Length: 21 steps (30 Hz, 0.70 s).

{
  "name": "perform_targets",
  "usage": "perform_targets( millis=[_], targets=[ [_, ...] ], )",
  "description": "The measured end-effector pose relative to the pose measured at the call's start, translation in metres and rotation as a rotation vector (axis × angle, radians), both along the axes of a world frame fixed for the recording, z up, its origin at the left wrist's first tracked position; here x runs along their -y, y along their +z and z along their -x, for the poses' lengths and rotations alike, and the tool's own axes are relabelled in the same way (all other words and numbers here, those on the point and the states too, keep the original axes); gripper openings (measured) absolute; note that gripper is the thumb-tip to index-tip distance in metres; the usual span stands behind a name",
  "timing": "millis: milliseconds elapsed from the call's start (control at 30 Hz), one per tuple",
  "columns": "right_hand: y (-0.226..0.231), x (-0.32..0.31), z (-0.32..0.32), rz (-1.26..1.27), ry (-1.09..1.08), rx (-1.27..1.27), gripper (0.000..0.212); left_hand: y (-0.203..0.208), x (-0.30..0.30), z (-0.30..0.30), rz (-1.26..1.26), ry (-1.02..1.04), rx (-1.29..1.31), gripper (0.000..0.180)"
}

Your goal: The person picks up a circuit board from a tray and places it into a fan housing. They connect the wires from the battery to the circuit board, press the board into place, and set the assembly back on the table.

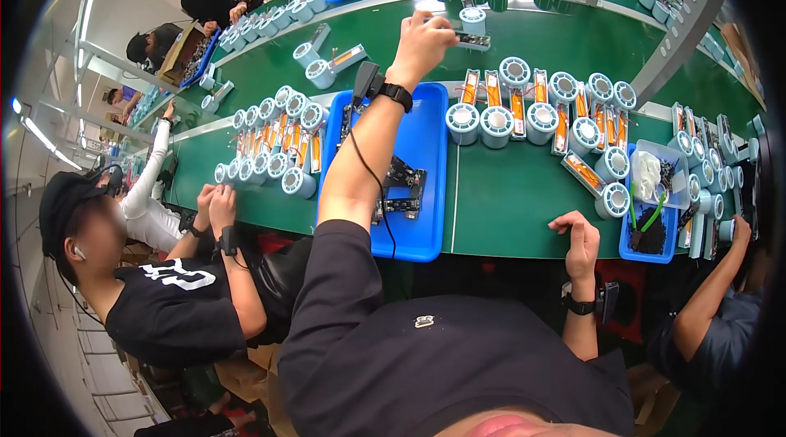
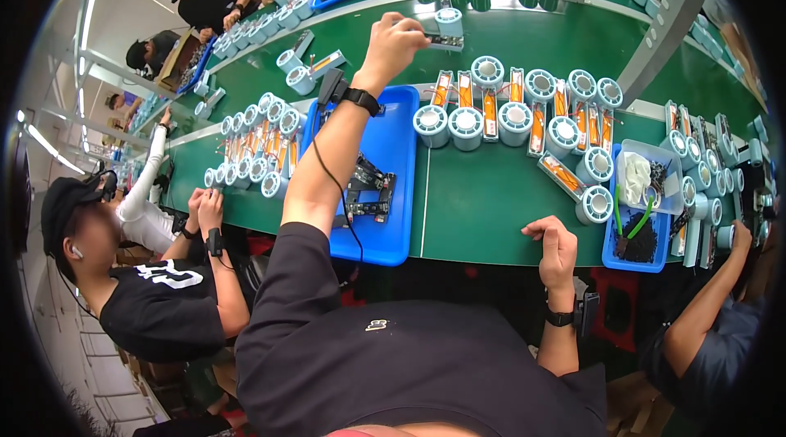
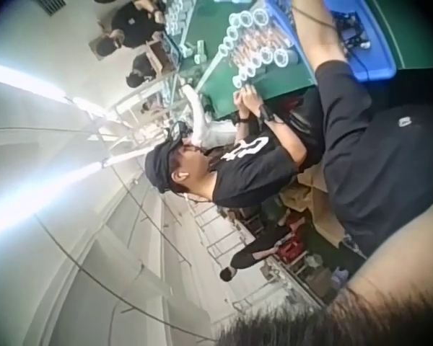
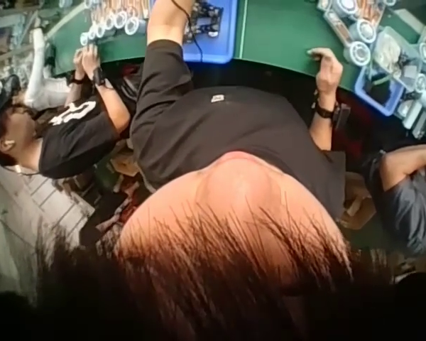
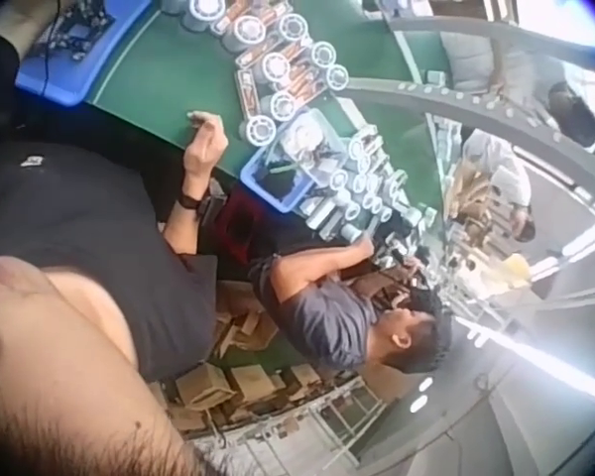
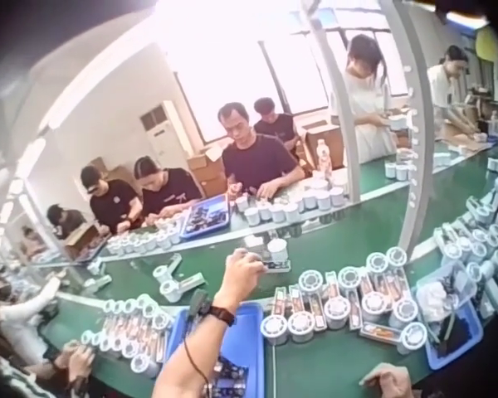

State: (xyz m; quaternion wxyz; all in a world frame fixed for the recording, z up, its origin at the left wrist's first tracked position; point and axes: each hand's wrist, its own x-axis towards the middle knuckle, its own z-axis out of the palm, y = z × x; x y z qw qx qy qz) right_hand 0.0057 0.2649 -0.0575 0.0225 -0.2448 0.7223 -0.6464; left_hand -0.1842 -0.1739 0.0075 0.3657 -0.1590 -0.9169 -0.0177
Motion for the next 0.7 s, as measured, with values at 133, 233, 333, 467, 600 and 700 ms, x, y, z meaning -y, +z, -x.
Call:
perform_targets(
  millis=[133,233,333,467,600,700],
  targets=[
    [0.0,-0.002,-0.001,-0.025,-0.008,-0.003,0.049,-0.017,0.015,0.001,-0.077,0.078,0.352,0.008],
    [-0.001,-0.004,-0.003,-0.034,-0.021,0.005,0.047,-0.006,0.013,0.007,0.238,-0.078,0.004,0.012],
    [0.001,0.001,-0.001,-0.014,-0.021,0.002,0.046,0.015,0.049,0.009,0.079,0.074,0.307,0.01],
    [-0.002,0.001,-0.002,-0.037,-0.055,-0.011,0.045,0.018,0.099,-0.024,0.123,0.572,0.274,0.028],
    [0.001,0.001,-0.006,-0.049,-0.095,0.01,0.04,-0.011,0.148,-0.059,-0.016,0.757,0.654,0.044],
    [0.008,0.011,-0.001,-0.108,-0.073,-0.058,0.033,-0.014,0.19,-0.083,-0.269,0.56,0.388,0.042]
  ],
)
